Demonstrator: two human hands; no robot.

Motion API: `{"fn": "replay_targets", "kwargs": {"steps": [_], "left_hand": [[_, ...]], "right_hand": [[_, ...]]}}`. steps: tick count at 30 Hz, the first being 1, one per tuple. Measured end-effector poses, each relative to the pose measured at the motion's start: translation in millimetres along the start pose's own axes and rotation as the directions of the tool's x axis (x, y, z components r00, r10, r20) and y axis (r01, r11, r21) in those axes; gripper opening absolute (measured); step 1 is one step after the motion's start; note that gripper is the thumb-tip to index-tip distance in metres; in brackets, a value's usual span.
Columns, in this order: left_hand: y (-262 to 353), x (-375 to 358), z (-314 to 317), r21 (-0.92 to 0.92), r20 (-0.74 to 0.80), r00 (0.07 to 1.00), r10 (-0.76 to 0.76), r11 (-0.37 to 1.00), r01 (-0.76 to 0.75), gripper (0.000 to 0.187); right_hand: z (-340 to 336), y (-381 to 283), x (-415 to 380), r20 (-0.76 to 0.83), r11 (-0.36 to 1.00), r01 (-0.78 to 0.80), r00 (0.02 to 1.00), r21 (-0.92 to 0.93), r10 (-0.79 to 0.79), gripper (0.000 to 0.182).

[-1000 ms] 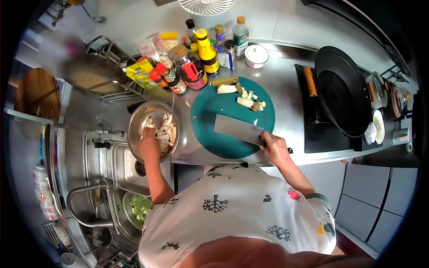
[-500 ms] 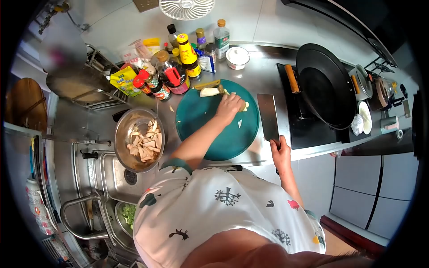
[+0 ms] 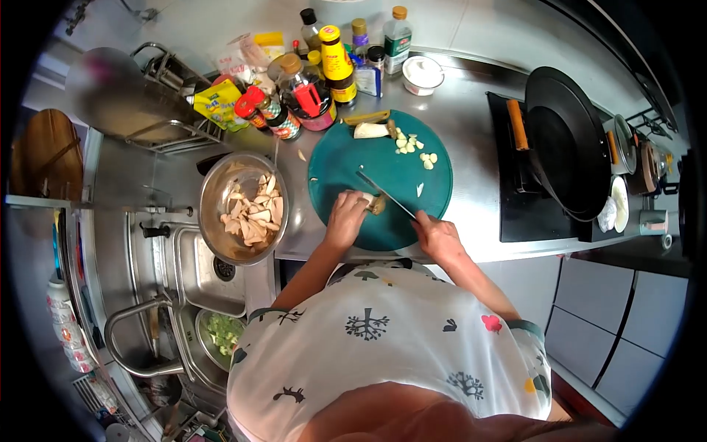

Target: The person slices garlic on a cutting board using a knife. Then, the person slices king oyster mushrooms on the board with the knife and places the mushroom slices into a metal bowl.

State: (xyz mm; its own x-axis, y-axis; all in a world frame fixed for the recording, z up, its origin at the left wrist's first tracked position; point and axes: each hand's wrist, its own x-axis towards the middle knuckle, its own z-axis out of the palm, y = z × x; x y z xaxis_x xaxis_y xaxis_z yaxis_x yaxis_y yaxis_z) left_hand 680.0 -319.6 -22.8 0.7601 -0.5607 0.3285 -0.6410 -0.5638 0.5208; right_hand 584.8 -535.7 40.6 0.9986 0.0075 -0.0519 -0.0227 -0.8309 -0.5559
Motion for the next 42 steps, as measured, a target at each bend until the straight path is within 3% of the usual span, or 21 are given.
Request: {"fn": "replay_targets", "kwargs": {"steps": [2, 6, 11, 17, 20, 27, 42], "left_hand": [[-8.4, -4.3, 4.3, -0.066, -0.030, 0.999, 0.022, 0.998, -0.024, 0.024], [-11.8, -0.1, 7.0, -0.043, -0.124, 0.988, 0.097, 0.994, -0.103, 0.016], [-16.1, 5.4, 1.9, -0.072, -0.128, 0.980, 0.150, 0.985, -0.160, 0.016], [-21.5, 8.0, -0.1, -0.098, -0.082, 0.979, 0.185, 0.976, -0.192, 0.015], [-24.1, 8.4, -0.3, -0.091, -0.007, 0.982, 0.186, 0.978, -0.186, 0.016], [-24.5, 10.1, -2.2, -0.079, 0.000, 0.978, 0.208, 0.975, -0.207, 0.017], [-26.8, 8.4, -5.5, -0.102, -0.008, 0.981, 0.191, 0.976, -0.191, 0.015]], "right_hand": [[4.2, -7.3, 10.2, -0.030, 0.989, 0.136, 0.990, -0.057, -0.138, 0.010], [7.9, -23.3, 23.1, -0.013, 0.985, 0.156, 0.988, -0.067, -0.157, 0.010], [39.7, -15.8, 35.4, 0.071, 0.996, 0.027, 0.997, -0.082, -0.021, 0.012], [24.1, -37.7, 26.4, 0.018, 0.996, 0.032, 0.999, -0.087, -0.030, 0.011], [50.8, -26.1, 29.0, 0.043, 0.994, -0.036, 0.998, -0.099, 0.041, 0.013], [39.8, -42.0, 23.3, -0.003, 0.995, -0.018, 1.000, -0.097, 0.018, 0.013], [47.5, -49.7, 27.8, 0.074, 0.984, -0.086, 0.992, -0.158, 0.099, 0.014]]}}
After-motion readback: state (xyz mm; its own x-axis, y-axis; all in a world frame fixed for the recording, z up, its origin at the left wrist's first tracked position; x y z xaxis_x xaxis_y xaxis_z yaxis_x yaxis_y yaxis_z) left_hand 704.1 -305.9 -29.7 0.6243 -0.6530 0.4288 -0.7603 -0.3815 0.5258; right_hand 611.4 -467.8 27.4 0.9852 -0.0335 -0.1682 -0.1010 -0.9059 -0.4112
